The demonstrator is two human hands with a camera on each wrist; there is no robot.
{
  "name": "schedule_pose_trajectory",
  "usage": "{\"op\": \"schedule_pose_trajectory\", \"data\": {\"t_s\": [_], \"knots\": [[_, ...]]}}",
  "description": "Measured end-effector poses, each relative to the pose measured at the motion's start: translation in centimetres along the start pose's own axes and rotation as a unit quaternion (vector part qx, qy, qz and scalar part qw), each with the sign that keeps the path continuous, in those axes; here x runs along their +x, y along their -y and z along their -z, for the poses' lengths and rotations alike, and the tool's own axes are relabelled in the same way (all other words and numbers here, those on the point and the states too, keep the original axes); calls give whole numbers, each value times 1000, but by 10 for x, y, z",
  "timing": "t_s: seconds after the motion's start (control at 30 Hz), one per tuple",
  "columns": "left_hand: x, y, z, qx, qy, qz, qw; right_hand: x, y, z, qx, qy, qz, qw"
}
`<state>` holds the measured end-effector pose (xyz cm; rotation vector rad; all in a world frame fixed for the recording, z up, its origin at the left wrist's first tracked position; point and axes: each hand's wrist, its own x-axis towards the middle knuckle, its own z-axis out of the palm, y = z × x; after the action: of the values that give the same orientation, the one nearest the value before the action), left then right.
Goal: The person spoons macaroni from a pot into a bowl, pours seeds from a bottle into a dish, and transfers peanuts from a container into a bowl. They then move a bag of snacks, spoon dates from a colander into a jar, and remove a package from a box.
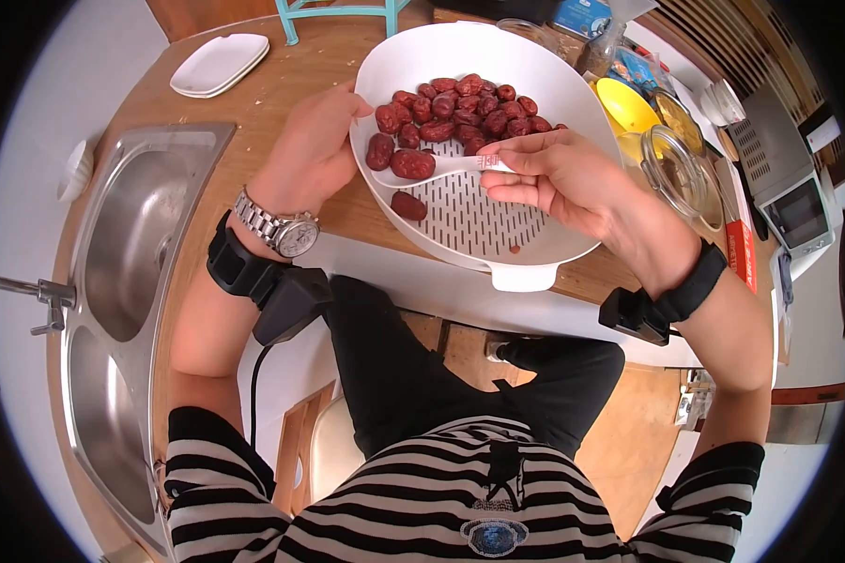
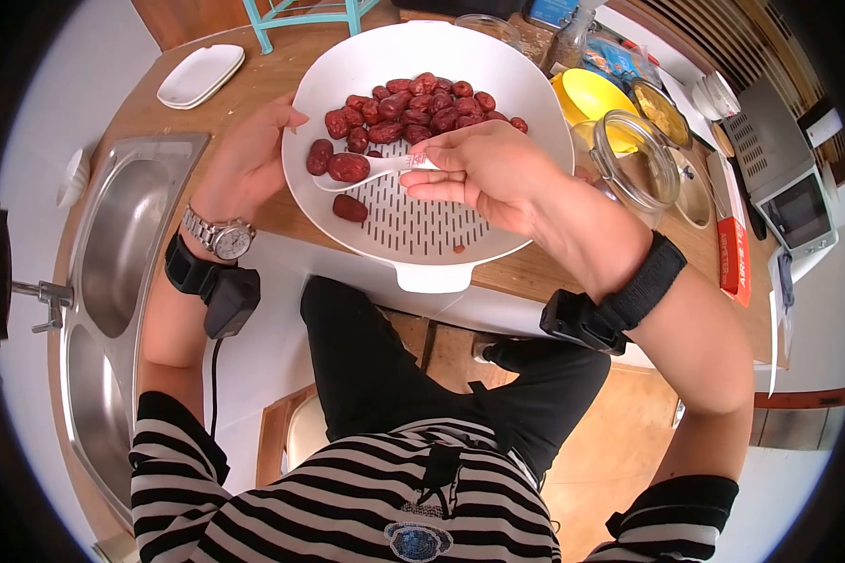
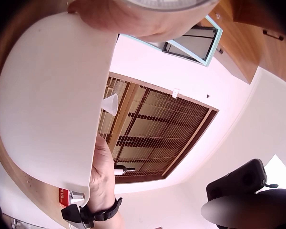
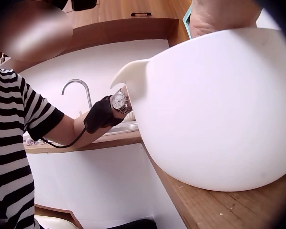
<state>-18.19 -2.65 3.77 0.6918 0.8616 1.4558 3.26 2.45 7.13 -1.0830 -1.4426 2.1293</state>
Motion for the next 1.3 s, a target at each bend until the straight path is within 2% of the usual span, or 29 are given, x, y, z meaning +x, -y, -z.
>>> {"op": "schedule_pose_trajectory", "data": {"t_s": [0.1,0.27,0.3,0.43,0.53,0.57,0.6,0.67,0.7,0.77,0.8,0.87,1.0,1.07,1.2,1.23,1.3], "knots": [[-6,-3,-9,11,-31,3,999,-13,5,6,12,2,26,1000],[-6,-3,-7,0,-14,6,1000,-48,18,28,40,-29,75,996],[-7,-3,-8,8,-23,1,1000,-56,21,39,57,-4,81,995],[-3,-2,-2,1,-1,10,1000,-100,37,59,4,-114,143,983],[-5,-3,-3,4,-6,7,1000,-132,48,86,-51,-200,199,958],[-5,-3,-2,4,-4,8,1000,-133,47,88,-43,-178,196,963],[-4,-3,-2,4,-3,9,1000,-152,55,103,-92,-232,221,943],[-6,-4,-7,5,-19,10,1000,-165,59,122,-173,-246,240,923],[-7,-5,-9,5,-37,11,999,-168,57,125,-173,-247,240,923],[-8,-6,-11,12,-32,13,999,-173,54,124,-336,-328,261,844],[-8,-6,-11,18,-28,14,999,-173,53,124,-335,-328,261,844],[-7,-5,-10,17,-29,15,999,-171,51,121,-458,-378,291,750],[-6,-4,-6,7,-33,18,999,-158,54,93,-400,-363,322,777],[-7,-5,-9,9,-22,17,1000,-146,54,72,-303,-251,276,877],[-4,-3,-3,-9,-3,19,1000,-107,38,33,-318,-192,170,913],[-4,-4,-3,-10,-5,19,1000,-97,36,31,-331,-183,132,916],[-4,-3,-3,-3,-7,11,1000,-79,33,27,-362,-182,119,906]]}}
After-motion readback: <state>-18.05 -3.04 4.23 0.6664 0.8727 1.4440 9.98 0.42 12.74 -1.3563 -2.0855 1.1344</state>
